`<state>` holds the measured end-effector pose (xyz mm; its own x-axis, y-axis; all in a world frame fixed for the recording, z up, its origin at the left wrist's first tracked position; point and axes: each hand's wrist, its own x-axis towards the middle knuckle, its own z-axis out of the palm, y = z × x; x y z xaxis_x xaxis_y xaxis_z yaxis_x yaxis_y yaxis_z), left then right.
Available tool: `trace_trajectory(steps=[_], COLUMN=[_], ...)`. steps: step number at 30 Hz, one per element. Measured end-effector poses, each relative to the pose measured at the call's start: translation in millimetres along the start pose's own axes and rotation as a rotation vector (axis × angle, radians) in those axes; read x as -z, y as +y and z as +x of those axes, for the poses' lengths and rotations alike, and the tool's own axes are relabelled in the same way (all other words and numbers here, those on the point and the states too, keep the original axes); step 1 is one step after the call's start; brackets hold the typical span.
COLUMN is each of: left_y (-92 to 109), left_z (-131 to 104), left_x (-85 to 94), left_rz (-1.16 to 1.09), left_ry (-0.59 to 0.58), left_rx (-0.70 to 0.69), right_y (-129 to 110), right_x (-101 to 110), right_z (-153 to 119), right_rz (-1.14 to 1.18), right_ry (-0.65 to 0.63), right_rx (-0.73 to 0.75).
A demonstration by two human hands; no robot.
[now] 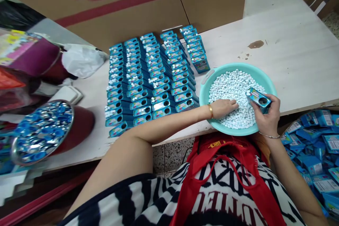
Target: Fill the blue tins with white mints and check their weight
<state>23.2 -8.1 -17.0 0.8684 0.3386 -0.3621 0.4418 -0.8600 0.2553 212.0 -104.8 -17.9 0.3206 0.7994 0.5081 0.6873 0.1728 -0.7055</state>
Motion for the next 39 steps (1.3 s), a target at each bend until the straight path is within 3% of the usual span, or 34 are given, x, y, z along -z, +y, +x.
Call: trace_trajectory(steps=[3,8,12,16,21,25,29,31,34,36,39], left_y=[6,-11,-26,-26,2,47,83,83,59,37,11], left_z=[-5,-20,-45,-63,-55,-46,-49,-54,-59,-53,-33], left_x=[-0.8,14.6,45.2,88.3,134.0,160.8,179.3,182.9,173.7,154.8,112.9], left_rz=[-0.219,-0.555,-0.605,-0.476,-0.104,0.180,0.267,0.271,0.214,0.083,-0.175], left_ry=[-0.049,-0.065,0.025,0.117,0.043,-0.070,-0.100,-0.072,0.059,0.183,0.327], left_rx=[-0.094,-0.229,-0.223,-0.198,-0.064,0.063,0.151,0.165,0.155,0.047,-0.191], right_y=[1,3,3,4,3,2,1,1,2,3,5], right_x=[0,-1,-1,0,-1,-2,-2,-1,0,2,5], right_z=[0,0,-1,-1,-3,-4,-3,-2,-1,-2,-3], right_rz=[0.013,0.029,0.012,-0.023,-0.063,-0.064,-0.033,-0.005,0.050,0.082,0.140], right_ry=[0.000,-0.003,-0.013,-0.089,-0.150,-0.158,-0.151,-0.131,-0.104,-0.109,-0.141], right_rx=[-0.041,-0.059,-0.042,0.054,0.145,0.161,0.140,0.113,0.027,-0.033,-0.065])
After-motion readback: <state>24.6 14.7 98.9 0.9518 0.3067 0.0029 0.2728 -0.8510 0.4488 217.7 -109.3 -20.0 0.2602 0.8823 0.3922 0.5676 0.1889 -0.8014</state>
